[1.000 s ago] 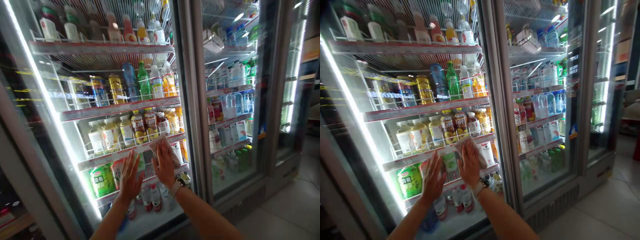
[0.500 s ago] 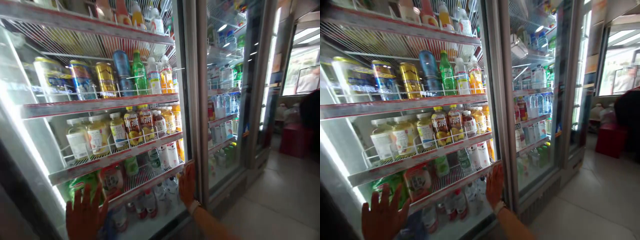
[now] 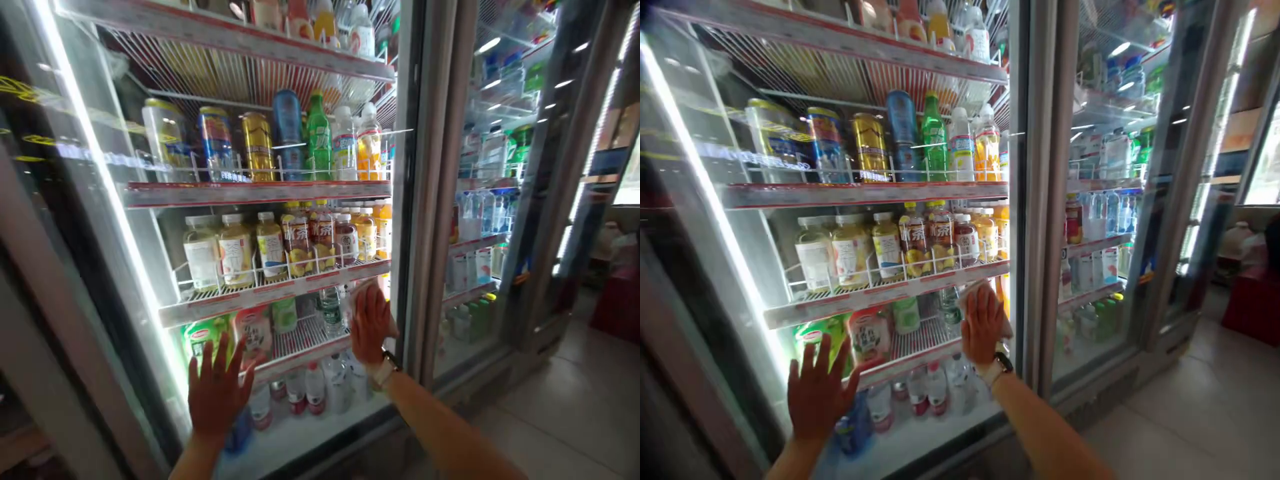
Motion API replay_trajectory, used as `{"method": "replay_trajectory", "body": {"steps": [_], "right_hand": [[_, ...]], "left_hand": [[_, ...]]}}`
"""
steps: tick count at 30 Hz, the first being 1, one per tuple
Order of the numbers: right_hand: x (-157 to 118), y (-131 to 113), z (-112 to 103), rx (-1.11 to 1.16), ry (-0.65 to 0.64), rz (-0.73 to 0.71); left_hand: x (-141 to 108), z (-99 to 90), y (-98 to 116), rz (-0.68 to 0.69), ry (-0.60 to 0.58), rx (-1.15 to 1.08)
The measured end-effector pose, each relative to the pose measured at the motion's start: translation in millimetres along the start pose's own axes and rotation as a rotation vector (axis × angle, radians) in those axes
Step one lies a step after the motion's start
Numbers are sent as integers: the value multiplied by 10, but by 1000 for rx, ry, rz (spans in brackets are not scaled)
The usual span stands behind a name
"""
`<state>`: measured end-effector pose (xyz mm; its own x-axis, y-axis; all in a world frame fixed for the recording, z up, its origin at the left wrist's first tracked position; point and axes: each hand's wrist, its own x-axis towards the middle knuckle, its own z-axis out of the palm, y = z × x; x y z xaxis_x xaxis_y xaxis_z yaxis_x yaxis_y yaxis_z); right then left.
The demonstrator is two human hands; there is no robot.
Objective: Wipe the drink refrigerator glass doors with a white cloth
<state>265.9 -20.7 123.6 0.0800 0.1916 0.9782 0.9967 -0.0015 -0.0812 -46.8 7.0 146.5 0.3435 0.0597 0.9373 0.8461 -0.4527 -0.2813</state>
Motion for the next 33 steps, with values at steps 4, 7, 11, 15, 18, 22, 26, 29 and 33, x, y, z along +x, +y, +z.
{"method": "replay_trajectory", "body": {"steps": [4, 7, 11, 15, 18, 22, 26, 29, 33], "right_hand": [[-1004, -264, -6, 31, -125, -286], [-1005, -345, -101, 105, -199, -409], [-95, -466, -224, 257, -338, -643], [970, -825, -254, 320, -298, -658], [1375, -1256, -238, 342, -199, -597], [1102, -1762, -146, 337, -124, -519], [185, -1909, -18, 372, -180, -725], [-467, -1819, 3, 386, -232, -847], [-683, -1703, -55, 335, -209, -893]], "left_hand": [[-13, -7, 15, -4, -17, 14], [-42, -49, 48, -20, -44, -4], [-67, -191, 1, -3, -120, -39], [-27, -372, -294, 26, -144, -25], [7, -424, -603, -162, -55, 99], [-7, -389, -836, -196, -38, 195], [-41, -373, -836, -177, -44, 213], [-48, -384, -818, -180, -47, 200], [-57, -375, -826, -166, -24, 182]]}}
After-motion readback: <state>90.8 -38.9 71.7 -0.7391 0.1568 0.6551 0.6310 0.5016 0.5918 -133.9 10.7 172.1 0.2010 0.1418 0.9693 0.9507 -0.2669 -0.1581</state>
